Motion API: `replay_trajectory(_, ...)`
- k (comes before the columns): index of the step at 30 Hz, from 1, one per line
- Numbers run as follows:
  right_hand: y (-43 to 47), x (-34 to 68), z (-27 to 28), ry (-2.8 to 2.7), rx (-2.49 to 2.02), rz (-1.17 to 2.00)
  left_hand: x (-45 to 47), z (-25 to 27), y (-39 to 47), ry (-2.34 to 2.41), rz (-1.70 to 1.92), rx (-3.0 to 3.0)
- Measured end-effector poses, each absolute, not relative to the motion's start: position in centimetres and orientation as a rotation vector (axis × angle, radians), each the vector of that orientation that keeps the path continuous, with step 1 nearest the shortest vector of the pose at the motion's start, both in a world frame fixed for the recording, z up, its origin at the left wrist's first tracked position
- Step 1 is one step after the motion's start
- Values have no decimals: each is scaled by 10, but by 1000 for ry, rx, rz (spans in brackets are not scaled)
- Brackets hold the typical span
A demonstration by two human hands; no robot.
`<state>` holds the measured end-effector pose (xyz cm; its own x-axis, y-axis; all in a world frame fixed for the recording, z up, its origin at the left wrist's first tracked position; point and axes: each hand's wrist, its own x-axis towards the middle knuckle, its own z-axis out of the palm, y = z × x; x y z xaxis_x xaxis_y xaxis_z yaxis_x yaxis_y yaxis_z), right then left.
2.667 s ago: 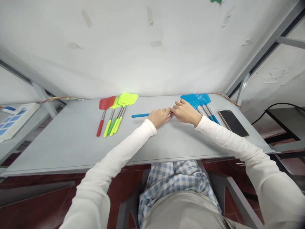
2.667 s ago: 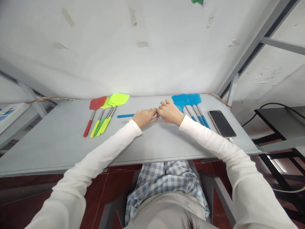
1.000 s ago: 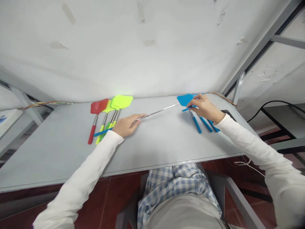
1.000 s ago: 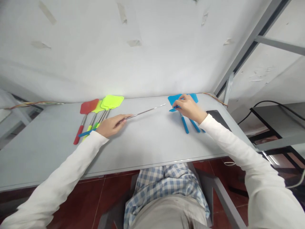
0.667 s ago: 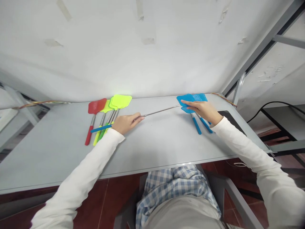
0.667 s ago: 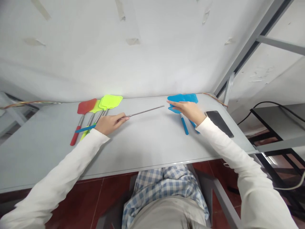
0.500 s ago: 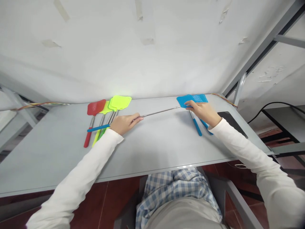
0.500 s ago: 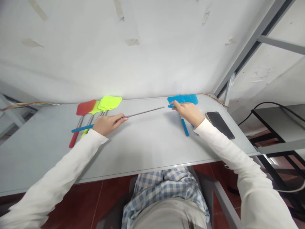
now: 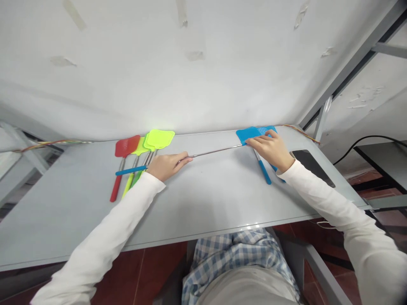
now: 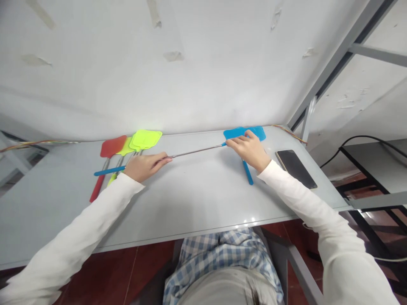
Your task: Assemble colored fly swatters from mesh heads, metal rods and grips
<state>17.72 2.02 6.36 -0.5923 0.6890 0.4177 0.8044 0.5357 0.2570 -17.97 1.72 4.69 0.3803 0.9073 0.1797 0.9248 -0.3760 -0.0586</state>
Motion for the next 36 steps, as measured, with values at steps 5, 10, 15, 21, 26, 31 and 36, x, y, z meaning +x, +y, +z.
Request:
replay_trajectory(5, 18, 177, 64, -2517, -1244, -689, -175, 48, 18, -1630, -108, -2475)
replay_trajectory(10, 17, 176, 60, -2526, -1277, -857, -168, 51, 17, -1597, 6, -2540)
replay_trajectory(15, 16, 174, 57, -2574, -1258, -853, -151, 54, 11, -1540, -69, -2739)
replay_trajectory(21, 13, 165, 65, -2611, -1236, -790, -109, 50, 21, -1418, -67, -2695)
replay_trajectory(26, 15, 168, 63, -2605, -1264, -782, -94, 46, 35, -1355, -134, -2663)
replay_trajectory(31, 15, 170, 58, -2586, -1244, -700, -93, 40, 36, -1288, -197, -2759)
replay_trajectory(36, 12, 163, 59, -2594, -1222, -691, -92, 32, 33, -1275, -184, -2799)
